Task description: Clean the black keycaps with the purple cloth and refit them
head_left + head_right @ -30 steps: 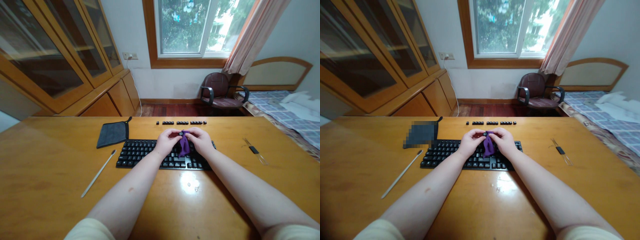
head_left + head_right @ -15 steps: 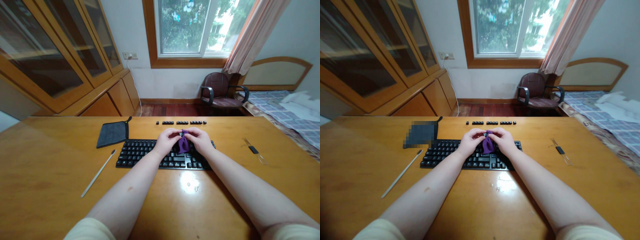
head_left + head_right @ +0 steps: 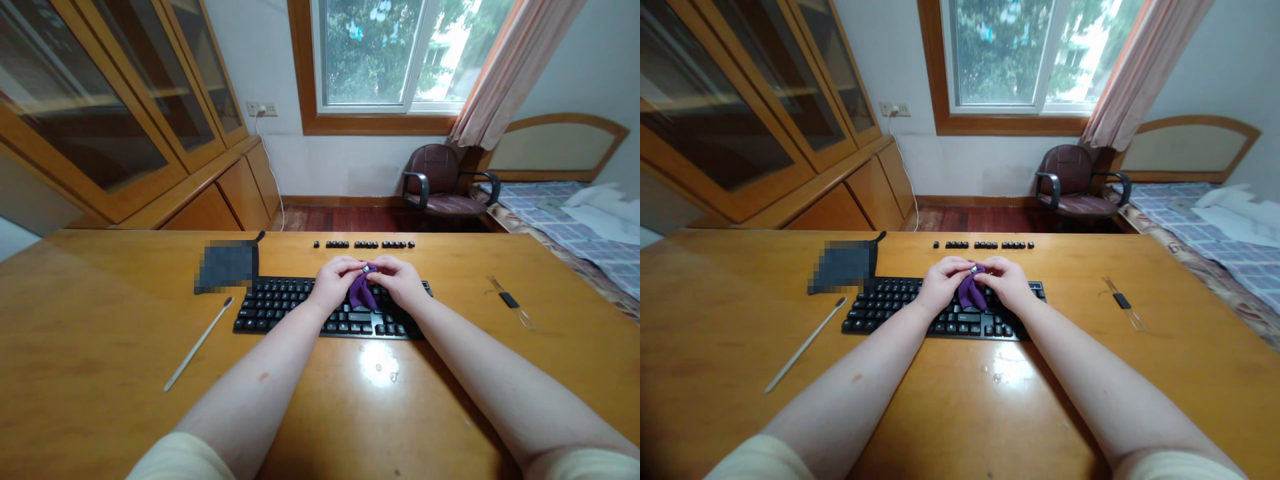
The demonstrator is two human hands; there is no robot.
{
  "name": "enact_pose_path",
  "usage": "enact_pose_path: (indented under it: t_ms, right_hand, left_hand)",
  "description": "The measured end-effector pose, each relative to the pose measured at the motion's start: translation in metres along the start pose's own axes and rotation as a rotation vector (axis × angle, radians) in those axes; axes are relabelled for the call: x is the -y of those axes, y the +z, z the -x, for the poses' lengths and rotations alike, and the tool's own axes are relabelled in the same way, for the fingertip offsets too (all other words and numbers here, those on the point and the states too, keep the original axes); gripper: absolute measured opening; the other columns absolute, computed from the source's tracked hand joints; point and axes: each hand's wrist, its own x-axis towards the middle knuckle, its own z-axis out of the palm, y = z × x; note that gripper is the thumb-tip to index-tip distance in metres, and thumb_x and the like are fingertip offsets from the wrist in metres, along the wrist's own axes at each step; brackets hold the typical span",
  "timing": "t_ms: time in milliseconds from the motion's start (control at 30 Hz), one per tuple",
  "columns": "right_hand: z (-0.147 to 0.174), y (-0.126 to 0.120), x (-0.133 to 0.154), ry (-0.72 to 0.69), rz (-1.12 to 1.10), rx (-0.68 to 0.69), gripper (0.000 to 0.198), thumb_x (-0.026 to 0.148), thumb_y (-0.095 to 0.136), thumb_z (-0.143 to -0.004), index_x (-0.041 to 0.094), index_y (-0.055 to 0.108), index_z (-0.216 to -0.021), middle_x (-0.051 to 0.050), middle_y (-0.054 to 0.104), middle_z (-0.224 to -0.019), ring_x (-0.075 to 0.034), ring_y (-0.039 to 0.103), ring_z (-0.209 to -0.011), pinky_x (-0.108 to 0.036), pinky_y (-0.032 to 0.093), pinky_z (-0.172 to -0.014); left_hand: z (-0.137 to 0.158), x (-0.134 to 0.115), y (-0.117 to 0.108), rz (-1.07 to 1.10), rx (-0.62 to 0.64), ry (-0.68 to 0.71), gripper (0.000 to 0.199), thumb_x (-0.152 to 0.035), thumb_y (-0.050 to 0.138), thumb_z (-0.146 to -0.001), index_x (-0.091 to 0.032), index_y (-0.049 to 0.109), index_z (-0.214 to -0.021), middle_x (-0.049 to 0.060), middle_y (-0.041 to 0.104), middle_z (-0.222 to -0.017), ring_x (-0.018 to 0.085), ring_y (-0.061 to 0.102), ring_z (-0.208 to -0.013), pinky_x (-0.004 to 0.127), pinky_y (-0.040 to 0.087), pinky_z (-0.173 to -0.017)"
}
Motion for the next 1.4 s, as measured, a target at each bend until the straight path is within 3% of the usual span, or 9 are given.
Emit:
enact_pose_path:
  t_ms: [167, 367, 567, 833, 1033, 1233, 1400]
  right_hand:
    - [0.000, -0.001, -0.001, 0.044, -0.008, -0.032, 0.024, 0.039, 0.074, -0.061, 0.019, 0.069, -0.075, -0.002, 0.066, -0.070, -0.015, 0.060, -0.059, -0.032, 0.051, -0.063]
    - [-0.001, 0.000, 0.000, -0.007, 0.026, -0.014, 0.025, 0.036, 0.072, -0.063, 0.020, 0.068, -0.082, -0.003, 0.068, -0.080, -0.017, 0.062, -0.074, -0.033, 0.051, -0.073]
    - [0.000, 0.000, 0.002, -0.024, 0.106, -0.039, 0.021, 0.036, 0.070, -0.065, 0.020, 0.069, -0.077, -0.004, 0.068, -0.075, -0.017, 0.061, -0.068, -0.032, 0.051, -0.068]
    - [-0.001, -0.003, 0.008, 0.016, 0.066, -0.013, 0.020, 0.033, 0.070, -0.065, 0.021, 0.071, -0.081, -0.003, 0.070, -0.080, -0.018, 0.063, -0.075, -0.033, 0.050, -0.075]
    - [-0.001, -0.002, 0.011, 0.044, -0.049, -0.038, 0.028, 0.035, 0.071, -0.066, 0.023, 0.071, -0.090, -0.004, 0.069, -0.091, -0.017, 0.063, -0.075, -0.034, 0.051, -0.073]
    - [-0.001, 0.002, 0.004, 0.092, -0.050, 0.038, 0.032, 0.030, 0.077, -0.057, 0.019, 0.069, -0.086, -0.003, 0.069, -0.077, -0.017, 0.062, -0.072, -0.033, 0.050, -0.074]
    - [-0.003, -0.002, 0.004, 0.138, -0.060, 0.010, 0.029, 0.031, 0.076, -0.058, 0.017, 0.069, -0.081, -0.003, 0.069, -0.076, -0.016, 0.062, -0.070, -0.032, 0.049, -0.072]
  left_hand:
    - [-0.001, 0.003, 0.000, -0.011, 0.033, -0.011, 0.014, -0.023, 0.064, -0.074, -0.021, 0.073, -0.085, 0.005, 0.069, -0.083, 0.016, 0.064, -0.079, 0.031, 0.052, -0.078]
    - [0.000, 0.002, -0.001, -0.011, 0.024, -0.017, 0.014, -0.021, 0.064, -0.074, -0.021, 0.072, -0.085, 0.005, 0.070, -0.087, 0.016, 0.064, -0.084, 0.032, 0.051, -0.084]
    - [0.000, -0.003, -0.002, -0.014, 0.053, -0.023, 0.015, -0.022, 0.064, -0.074, -0.020, 0.072, -0.086, 0.006, 0.069, -0.089, 0.017, 0.064, -0.086, 0.033, 0.051, -0.085]
    - [0.002, 0.004, 0.003, 0.098, -0.006, -0.085, 0.022, -0.023, 0.071, -0.066, -0.015, 0.067, -0.085, 0.006, 0.065, -0.089, 0.015, 0.064, -0.080, 0.032, 0.055, -0.077]
    - [0.003, 0.004, 0.004, -0.014, -0.039, -0.016, 0.026, -0.018, 0.065, -0.070, -0.016, 0.064, -0.097, 0.007, 0.064, -0.097, 0.015, 0.064, -0.084, 0.031, 0.054, -0.081]
    - [0.008, 0.000, 0.003, -0.184, 0.044, 0.070, 0.028, -0.014, 0.061, -0.073, -0.018, 0.063, -0.101, 0.006, 0.066, -0.095, 0.015, 0.064, -0.084, 0.030, 0.054, -0.081]
    - [0.008, 0.001, 0.003, -0.141, 0.059, 0.049, 0.025, -0.016, 0.061, -0.074, -0.018, 0.064, -0.099, 0.005, 0.068, -0.095, 0.015, 0.065, -0.084, 0.030, 0.054, -0.081]
